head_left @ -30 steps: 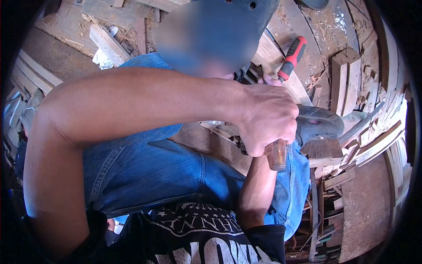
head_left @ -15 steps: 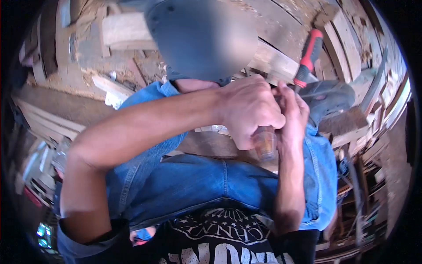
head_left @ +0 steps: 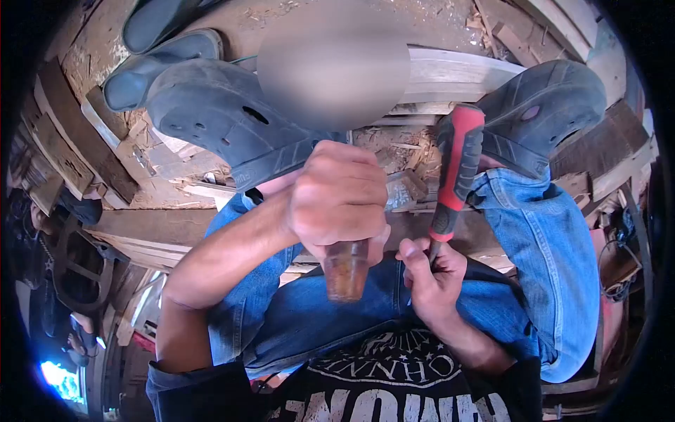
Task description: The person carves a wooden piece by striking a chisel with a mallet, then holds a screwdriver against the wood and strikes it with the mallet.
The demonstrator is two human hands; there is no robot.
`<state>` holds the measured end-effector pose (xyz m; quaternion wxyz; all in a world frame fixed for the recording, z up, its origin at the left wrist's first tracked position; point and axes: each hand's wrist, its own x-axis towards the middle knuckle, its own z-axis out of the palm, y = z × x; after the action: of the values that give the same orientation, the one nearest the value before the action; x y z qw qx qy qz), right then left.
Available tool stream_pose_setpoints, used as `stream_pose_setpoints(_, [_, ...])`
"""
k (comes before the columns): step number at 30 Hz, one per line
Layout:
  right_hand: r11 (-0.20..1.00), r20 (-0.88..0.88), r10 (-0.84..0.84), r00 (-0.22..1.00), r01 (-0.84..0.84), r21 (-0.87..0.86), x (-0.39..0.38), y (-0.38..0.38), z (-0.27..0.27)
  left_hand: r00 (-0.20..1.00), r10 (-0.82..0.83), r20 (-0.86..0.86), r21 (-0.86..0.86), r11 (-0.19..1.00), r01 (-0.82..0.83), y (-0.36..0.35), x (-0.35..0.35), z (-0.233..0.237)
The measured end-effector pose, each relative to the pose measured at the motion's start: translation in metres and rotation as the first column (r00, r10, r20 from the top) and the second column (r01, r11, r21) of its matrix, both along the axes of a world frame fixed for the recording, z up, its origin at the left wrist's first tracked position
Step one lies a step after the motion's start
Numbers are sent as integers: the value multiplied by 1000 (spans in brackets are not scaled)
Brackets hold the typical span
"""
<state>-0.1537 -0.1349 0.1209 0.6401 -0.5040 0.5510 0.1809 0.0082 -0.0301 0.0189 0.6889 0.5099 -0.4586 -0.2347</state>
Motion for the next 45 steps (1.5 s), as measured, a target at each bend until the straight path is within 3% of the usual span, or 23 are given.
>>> stream_pose_setpoints(12, [990,-2,-136,991,136,22,0,-10,-5,999,-38,17,63,997,37,-2,-5,1])
stream_pose_setpoints(15, [1000,133,19,991,-21,12,-1,-15,1,999,-49,12,32,998,49,-2,-3,0])
stream_pose_setpoints(17, [972,298,235,925,-219,-87,-9,-20,4,998,-42,42,12,999,41,-3,-4,-1])
stream_pose_setpoints(19, [938,483,329,812,-222,-266,-23,-17,8,999,38,4,-40,998,-38,-4,-6,-1])
stream_pose_setpoints(21, [962,524,235,819,-119,-247,-28,-12,20,996,74,44,-6,997,-74,0,-1,0])
stream_pose_setpoints(22, [944,495,330,804,-287,-163,-22,-24,25,996,90,19,-19,996,-90,-1,-5,-3])
stream_pose_setpoints(23, [918,533,394,749,-340,-202,-26,-28,24,994,107,-5,-33,994,-107,-1,-9,-5])
stream_pose_setpoints(25, [642,342,748,568,-490,-590,-27,-24,28,986,169,3,-36,985,-169,0,-13,-7])
stream_pose_setpoints(26, [592,313,799,513,-585,-554,-29,-27,32,991,134,26,-38,990,-133,1,-13,-6])
stream_pose_setpoints(27, [575,239,802,547,-602,-554,-34,-26,38,994,96,49,-38,995,-94,1,-13,-7])
stream_pose_setpoints(29, [570,259,789,558,-506,-647,-60,-34,39,983,163,81,-45,986,-160,0,-18,-9])
stream_pose_setpoints(30, [518,538,801,265,-757,-398,-113,-95,20,982,174,76,-39,984,-172,0,-19,-9])
stream_pose_setpoints(31, [584,305,806,507,-597,-550,-61,-49,45,981,181,75,-32,983,-179,1,-17,-8])
stream_pose_setpoints(33, [464,205,848,489,-497,-733,-71,-42,42,974,214,69,-52,976,-210,1,-18,-4])
stream_pose_setpoints(34, [347,-10,888,459,-685,-641,-43,-30,53,976,208,56,-43,978,-206,1,-19,-2])
stream_pose_setpoints(37, [289,104,928,357,-518,-805,-55,-38,51,981,189,40,9,982,-190,4,-15,0])
stream_pose_setpoints(39, [583,458,808,372,-616,-529,-60,-58,53,985,170,16,52,984,-171,4,-18,2])
stream_pose_setpoints(40, [575,458,813,360,-623,-530,-58,-53,53,984,179,21,40,983,-179,5,-17,2])
stream_pose_setpoints(42, [295,-47,905,423,-703,-647,-49,-28,53,982,190,23,22,981,-190,5,-18,2])
stream_pose_setpoints(45, [249,75,943,324,-540,-804,-53,-35,51,983,178,43,13,984,-179,7,-16,0])
